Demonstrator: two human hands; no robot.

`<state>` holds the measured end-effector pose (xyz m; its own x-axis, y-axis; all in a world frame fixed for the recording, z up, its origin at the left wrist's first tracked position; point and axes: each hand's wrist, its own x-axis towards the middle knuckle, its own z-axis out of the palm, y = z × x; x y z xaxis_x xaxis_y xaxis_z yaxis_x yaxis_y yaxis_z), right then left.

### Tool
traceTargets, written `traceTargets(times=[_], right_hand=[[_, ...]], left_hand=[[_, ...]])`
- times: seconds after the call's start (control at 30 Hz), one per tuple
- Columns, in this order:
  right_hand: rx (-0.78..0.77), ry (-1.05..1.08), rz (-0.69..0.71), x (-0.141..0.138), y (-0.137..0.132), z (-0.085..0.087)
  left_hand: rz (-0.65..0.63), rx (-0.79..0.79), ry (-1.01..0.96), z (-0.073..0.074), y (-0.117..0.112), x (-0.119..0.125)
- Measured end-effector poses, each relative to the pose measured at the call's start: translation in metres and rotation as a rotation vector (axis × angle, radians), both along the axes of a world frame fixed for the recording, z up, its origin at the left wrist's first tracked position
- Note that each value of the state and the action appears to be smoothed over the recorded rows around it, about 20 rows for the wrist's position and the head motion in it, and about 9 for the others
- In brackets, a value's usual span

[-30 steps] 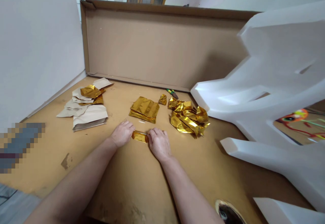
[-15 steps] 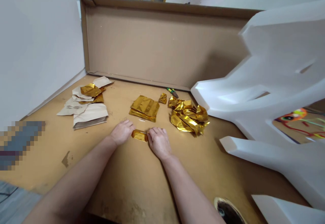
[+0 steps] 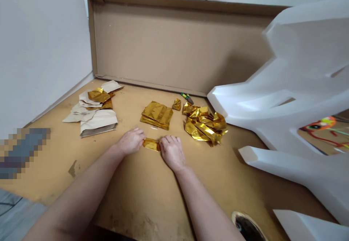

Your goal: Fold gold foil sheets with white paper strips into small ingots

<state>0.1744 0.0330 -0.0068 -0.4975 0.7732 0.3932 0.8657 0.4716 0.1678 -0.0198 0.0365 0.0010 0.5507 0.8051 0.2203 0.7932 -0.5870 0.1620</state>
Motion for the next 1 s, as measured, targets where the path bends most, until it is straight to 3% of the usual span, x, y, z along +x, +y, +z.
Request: traceTargets(times=[0.2, 0.47, 0.63, 0.8, 1.0], right_hand=[[-0.019, 0.007, 0.029, 0.001, 0.0, 0.002], [0.007, 0.03, 0.095, 0.005, -0.001, 0.003], [-0.09, 0.068, 0.095, 0.006, -0.002, 0.004], [-0.221, 0.254, 0.067, 0.01, -0.001, 0.001], [-0.345, 0.34, 0.163, 0.024, 0.001, -0.001]], left_hand=[[-0.097, -0.08, -0.063, 0.003, 0.002, -0.009], [-0.093, -0.115, -0.062, 0.003, 0.002, -0.01], [-0.067, -0.123, -0.024, 0.007, 0.0, -0.007], [-0.066, -0.124, -0.008, 0.008, -0.001, -0.007], [-0.071, -0.098, -0.01, 0.007, -0.001, -0.007]])
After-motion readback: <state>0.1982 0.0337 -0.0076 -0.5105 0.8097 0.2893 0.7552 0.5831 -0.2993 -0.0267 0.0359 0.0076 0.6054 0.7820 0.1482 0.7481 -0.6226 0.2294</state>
